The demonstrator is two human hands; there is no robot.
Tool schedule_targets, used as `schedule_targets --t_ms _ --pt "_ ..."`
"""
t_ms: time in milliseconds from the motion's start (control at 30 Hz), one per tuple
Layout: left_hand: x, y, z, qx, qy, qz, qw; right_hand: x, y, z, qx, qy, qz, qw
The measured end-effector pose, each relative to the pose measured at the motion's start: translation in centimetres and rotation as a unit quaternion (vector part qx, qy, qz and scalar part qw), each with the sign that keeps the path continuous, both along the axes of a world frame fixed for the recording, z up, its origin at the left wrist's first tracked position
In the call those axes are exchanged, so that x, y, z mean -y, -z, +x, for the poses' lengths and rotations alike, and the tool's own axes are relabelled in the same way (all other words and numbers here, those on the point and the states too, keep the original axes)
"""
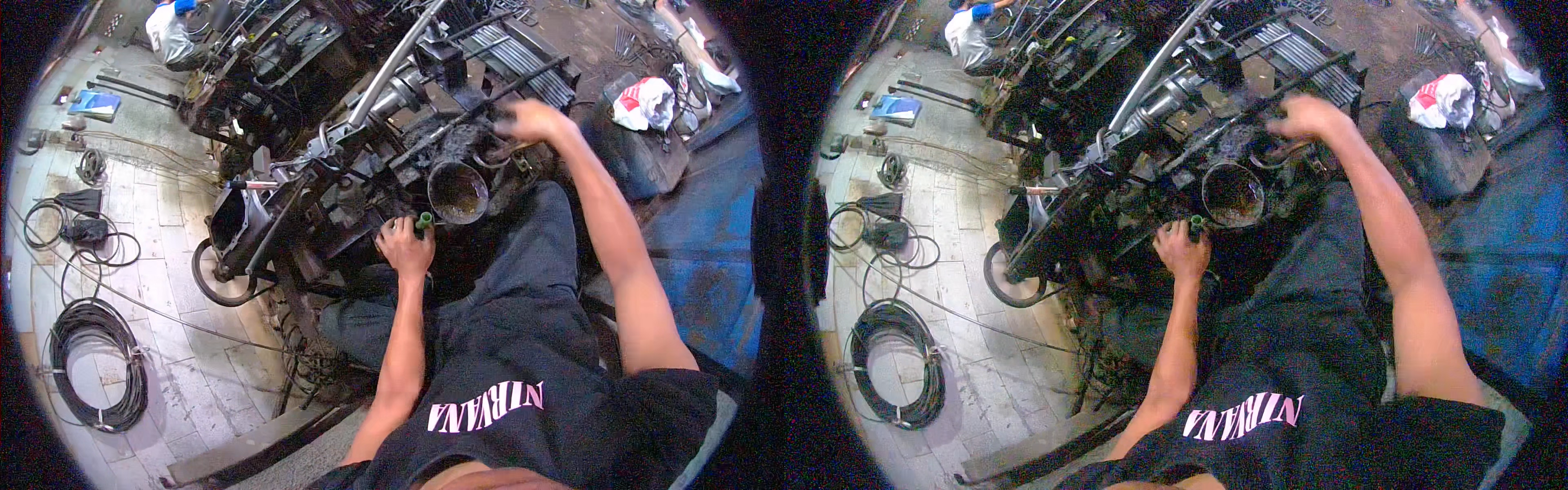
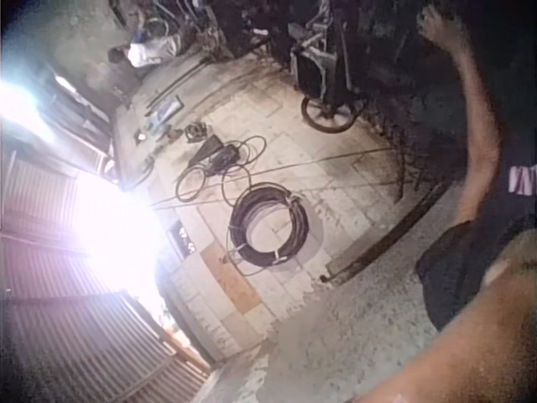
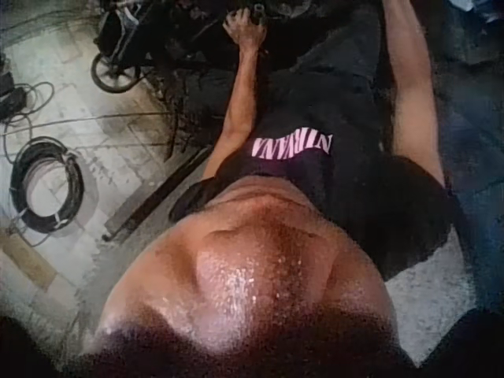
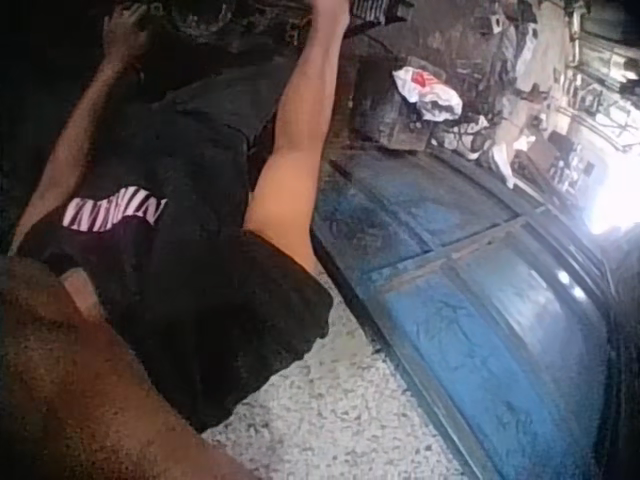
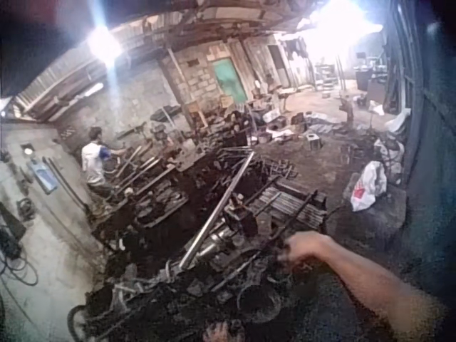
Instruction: Marking metal rods with a white marker while using a manual bending or fabrication machine.
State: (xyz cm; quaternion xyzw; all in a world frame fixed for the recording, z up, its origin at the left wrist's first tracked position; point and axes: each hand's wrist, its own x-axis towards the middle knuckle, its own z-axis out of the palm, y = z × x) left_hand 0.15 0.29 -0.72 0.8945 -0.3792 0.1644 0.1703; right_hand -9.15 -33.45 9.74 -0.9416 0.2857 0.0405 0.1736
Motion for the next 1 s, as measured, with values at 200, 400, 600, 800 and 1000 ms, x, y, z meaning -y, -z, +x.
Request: schedule_targets --t_ms 200,400,600,800,1000 --pt "0.4 -0.4 0.0 -0.006 -0.006 -0.002 1.0 -1.8 -2.2 -2.7 0.023 -0.052 0.031 0.998" --pt "0.3 -0.8 -0.2 -0.005 -0.02 0.024 1.0 -2.7 -2.2 3.9 0.275 -0.01 0.032 0.961" --pt "0.2 -0.4 0.1 -0.007 -0.011 0.004 1.0 -4.7 -0.6 8.5 0.215 0.043 -0.002 0.976" --pt "0.1 -0.4 -0.2 -0.021 -0.017 -0.011 1.0 -6.6 0.1 5.1 0.155 0.057 -0.016 0.986" --pt "0.2 -0.5 0.1 -0.008 -0.007 -0.015 1.0 -6.0 -3.5 2.3 0.204 0.097 0.031 0.974"
